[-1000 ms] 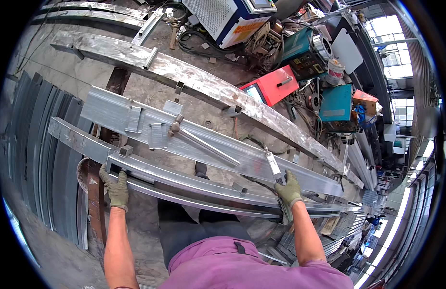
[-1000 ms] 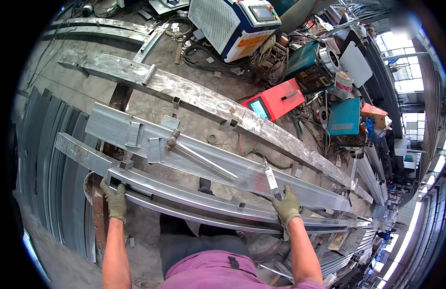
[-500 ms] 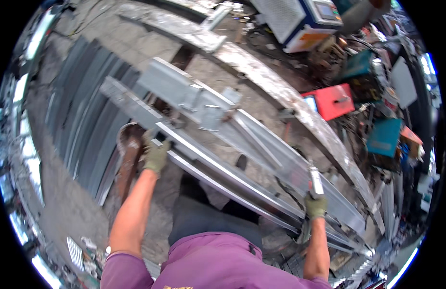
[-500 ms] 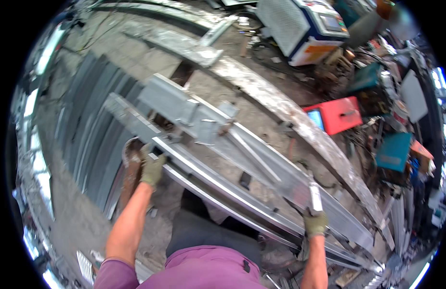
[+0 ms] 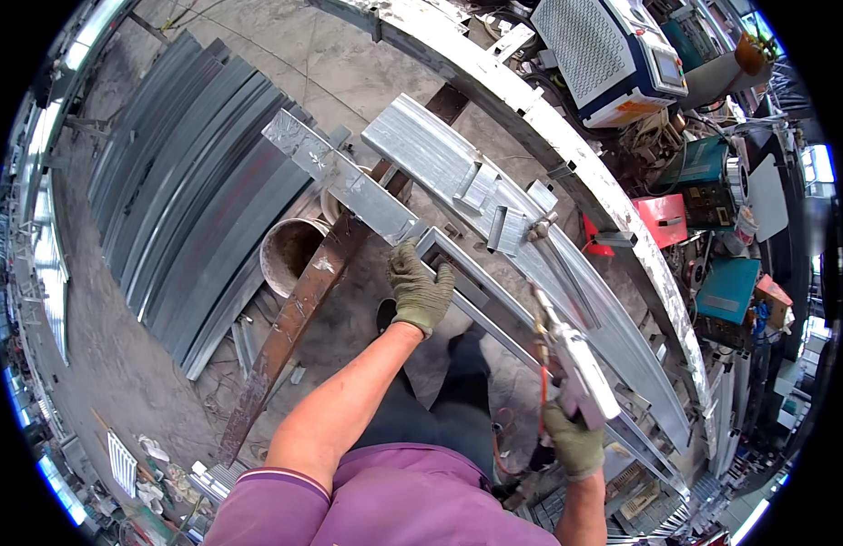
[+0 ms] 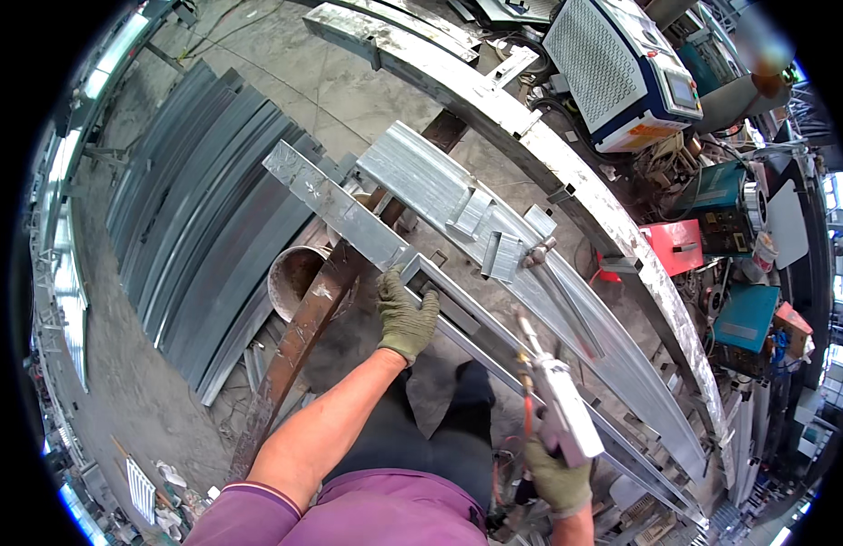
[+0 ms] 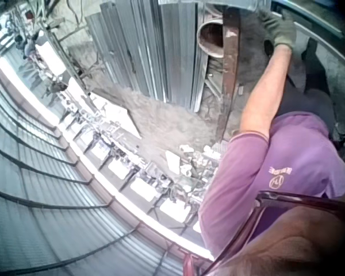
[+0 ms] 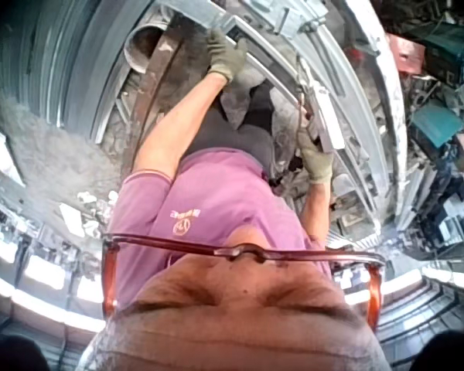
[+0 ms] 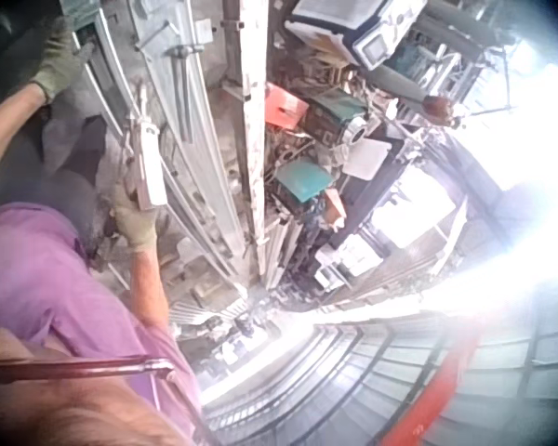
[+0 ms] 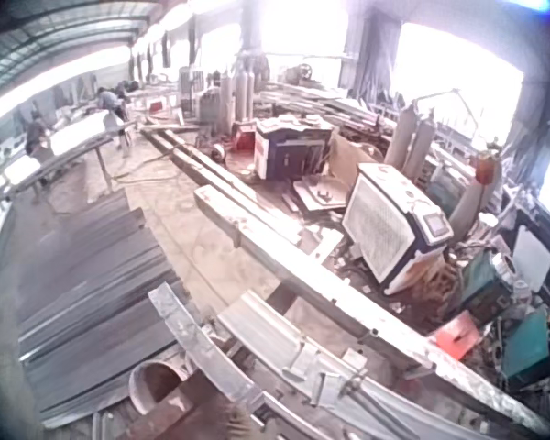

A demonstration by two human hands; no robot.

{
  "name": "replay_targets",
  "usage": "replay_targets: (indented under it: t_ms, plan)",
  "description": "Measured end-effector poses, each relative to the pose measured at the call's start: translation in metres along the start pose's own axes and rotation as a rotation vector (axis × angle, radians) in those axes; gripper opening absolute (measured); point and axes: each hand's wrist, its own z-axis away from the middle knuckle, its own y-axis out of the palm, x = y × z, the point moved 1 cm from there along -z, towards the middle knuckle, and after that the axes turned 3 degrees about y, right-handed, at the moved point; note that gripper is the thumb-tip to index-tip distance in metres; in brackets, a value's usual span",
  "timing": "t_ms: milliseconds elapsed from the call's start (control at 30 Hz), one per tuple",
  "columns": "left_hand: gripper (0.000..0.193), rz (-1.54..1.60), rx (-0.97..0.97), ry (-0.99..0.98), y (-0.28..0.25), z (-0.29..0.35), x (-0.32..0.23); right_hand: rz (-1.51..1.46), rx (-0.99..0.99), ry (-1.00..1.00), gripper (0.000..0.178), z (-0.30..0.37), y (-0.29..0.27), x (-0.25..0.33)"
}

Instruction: The person aligns metal bars on a workbench, uses a hammer to adjust joints, and welds the connections with a handheld welding tool. The person repeatedly repositions the frame and welds multiple joints to assemble the structure.

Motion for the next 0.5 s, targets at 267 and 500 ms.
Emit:
replay_targets:
  t_ms: [267, 500]
  plan:
    - [0.076, -0.005, -0.046, 0.039, -0.003, 0.001, 0.001, -0.027, 0.047, -0.26, 0.044, -0.018, 0.102, 0.072]
    - [0.078, -0.032, -0.085, 0.086, -0.004, 0.001, 0.001, 0.067, 0.014, -0.33, 0.04, -0.029, 0.129, 0.092]
